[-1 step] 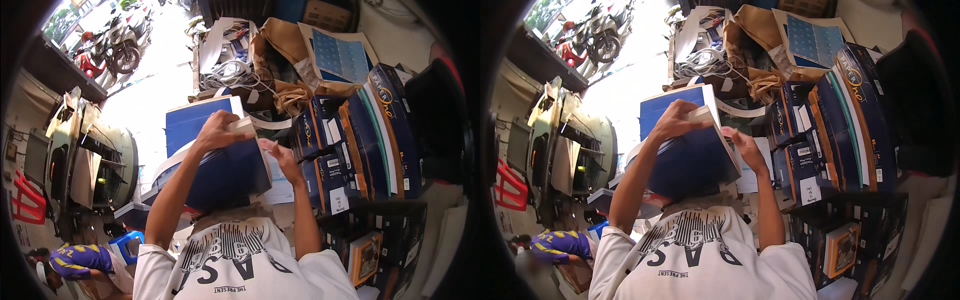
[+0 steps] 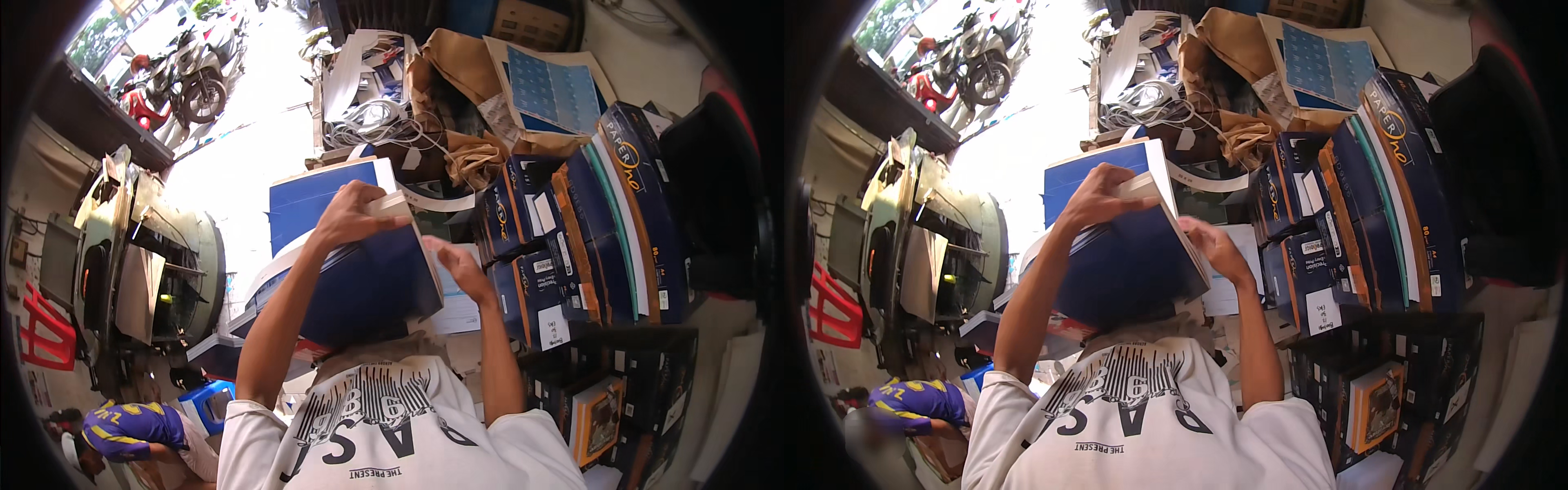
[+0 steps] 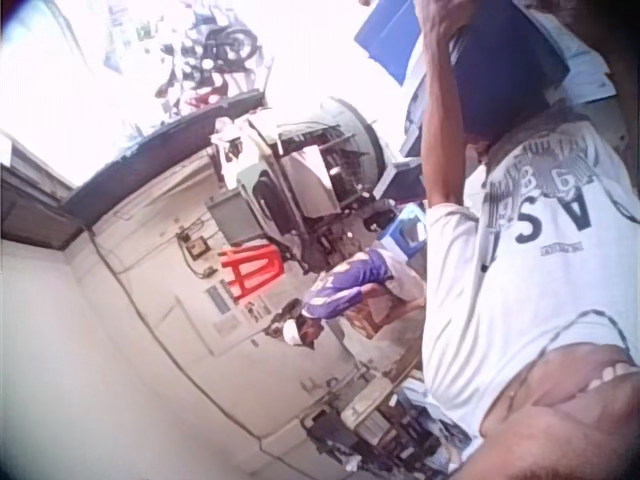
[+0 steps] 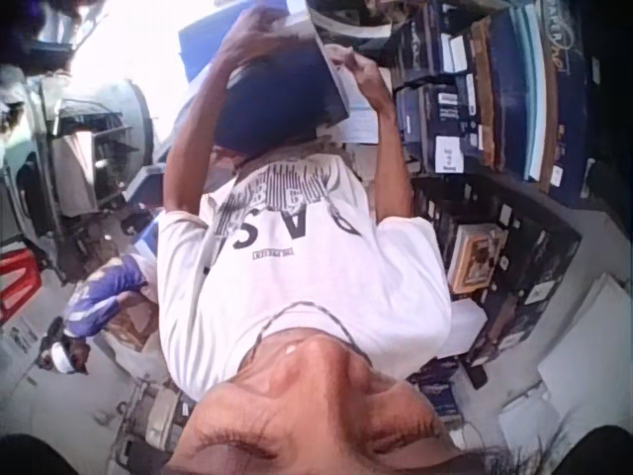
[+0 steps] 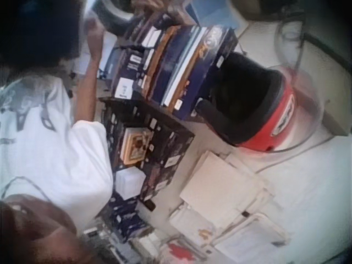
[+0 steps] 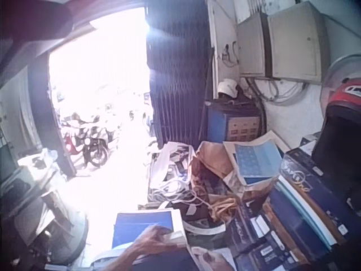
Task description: The person sorts through a stack of blue and white printed cardstock sheets, peeling off waste strips and aligning the finished pieces into a neat stack.
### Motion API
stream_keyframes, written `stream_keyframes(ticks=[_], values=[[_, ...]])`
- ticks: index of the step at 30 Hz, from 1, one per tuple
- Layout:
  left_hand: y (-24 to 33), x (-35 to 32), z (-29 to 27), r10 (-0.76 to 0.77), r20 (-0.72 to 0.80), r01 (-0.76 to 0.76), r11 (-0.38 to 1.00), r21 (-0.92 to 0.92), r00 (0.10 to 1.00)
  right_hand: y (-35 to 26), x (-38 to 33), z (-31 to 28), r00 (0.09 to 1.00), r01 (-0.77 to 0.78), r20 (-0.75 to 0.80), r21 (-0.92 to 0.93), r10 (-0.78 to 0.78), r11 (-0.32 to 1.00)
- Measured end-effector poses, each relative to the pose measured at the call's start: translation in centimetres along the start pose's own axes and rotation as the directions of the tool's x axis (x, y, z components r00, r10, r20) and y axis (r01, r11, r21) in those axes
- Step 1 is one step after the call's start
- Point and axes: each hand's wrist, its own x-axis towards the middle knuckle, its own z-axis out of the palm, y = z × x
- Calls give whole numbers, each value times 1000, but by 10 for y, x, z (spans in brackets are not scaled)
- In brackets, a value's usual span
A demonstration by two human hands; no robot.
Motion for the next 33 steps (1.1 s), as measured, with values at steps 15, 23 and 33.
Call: stream_keyframes(ticks=[15, 23, 33], values=[[-8, -8, -47, -239, 404, 219, 971, 96, 883, 9, -17, 42, 993, -54, -107, -20, 52, 998], [-24, -13, -21, -15, 444, 121, 970, -212, 896, 3, 16, 56, 879, 112, -417, -293, -232, 950], [-30, 0, -31, -98, 397, 160, 979, -127, 913, -77, -5, 9, 987, 90, -81, -458, -142, 885]])
